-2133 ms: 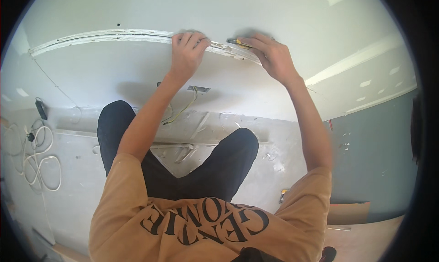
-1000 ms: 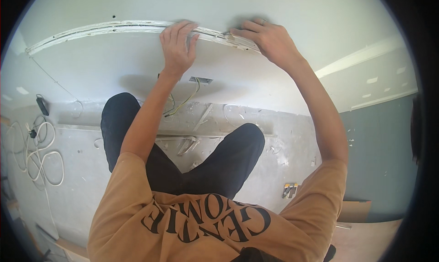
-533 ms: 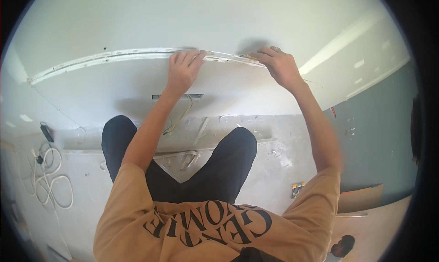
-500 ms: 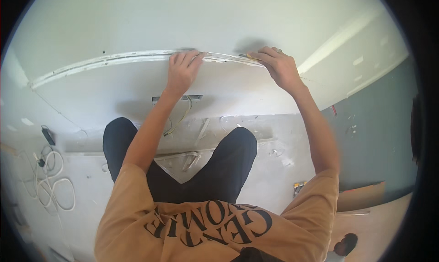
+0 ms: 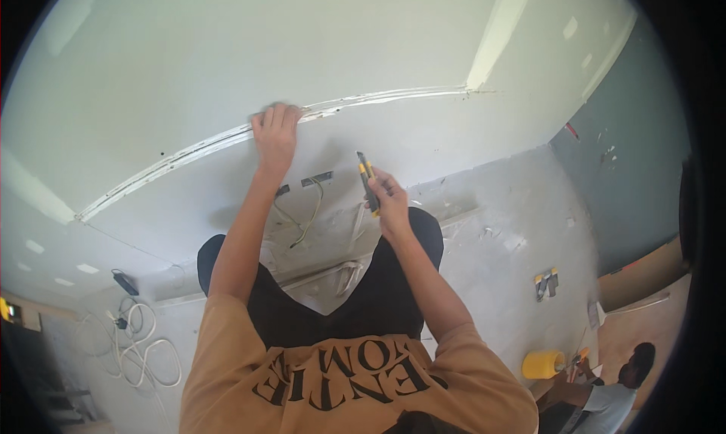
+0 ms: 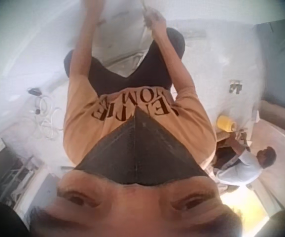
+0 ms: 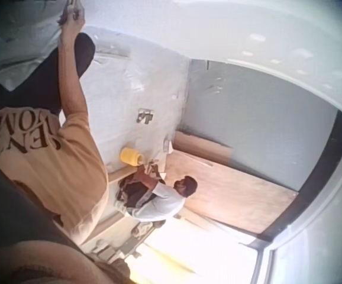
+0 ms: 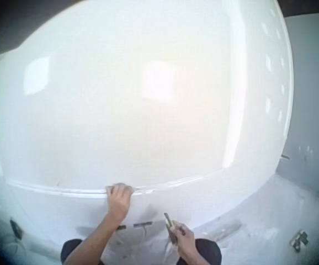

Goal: Using a utility knife to cut a section out of a drywall sheet that is already installed on a wall.

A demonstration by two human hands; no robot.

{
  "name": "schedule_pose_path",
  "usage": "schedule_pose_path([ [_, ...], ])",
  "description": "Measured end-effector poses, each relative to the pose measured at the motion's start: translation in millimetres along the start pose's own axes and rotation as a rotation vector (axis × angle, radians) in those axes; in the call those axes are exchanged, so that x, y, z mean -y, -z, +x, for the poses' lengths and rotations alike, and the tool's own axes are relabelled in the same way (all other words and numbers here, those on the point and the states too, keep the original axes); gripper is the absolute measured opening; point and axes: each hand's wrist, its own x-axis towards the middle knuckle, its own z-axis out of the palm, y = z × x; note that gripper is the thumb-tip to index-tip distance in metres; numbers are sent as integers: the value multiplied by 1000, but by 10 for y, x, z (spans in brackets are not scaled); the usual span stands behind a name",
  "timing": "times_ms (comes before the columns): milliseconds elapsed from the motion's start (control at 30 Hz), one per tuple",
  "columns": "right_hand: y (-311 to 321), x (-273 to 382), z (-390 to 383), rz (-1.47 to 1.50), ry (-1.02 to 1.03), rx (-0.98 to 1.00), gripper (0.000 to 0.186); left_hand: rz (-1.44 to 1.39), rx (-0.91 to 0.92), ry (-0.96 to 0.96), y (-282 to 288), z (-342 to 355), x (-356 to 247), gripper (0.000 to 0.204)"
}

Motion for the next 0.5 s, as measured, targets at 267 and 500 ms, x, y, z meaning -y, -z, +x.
schedule_pose_path([
  [267,378,-195,98,261,-145,-48,38,-192,364,-247,307,-589,-61,24],
  [500,300,-129,79,230,-198,65,38,28,61,-91,352,-4,393,23],
])
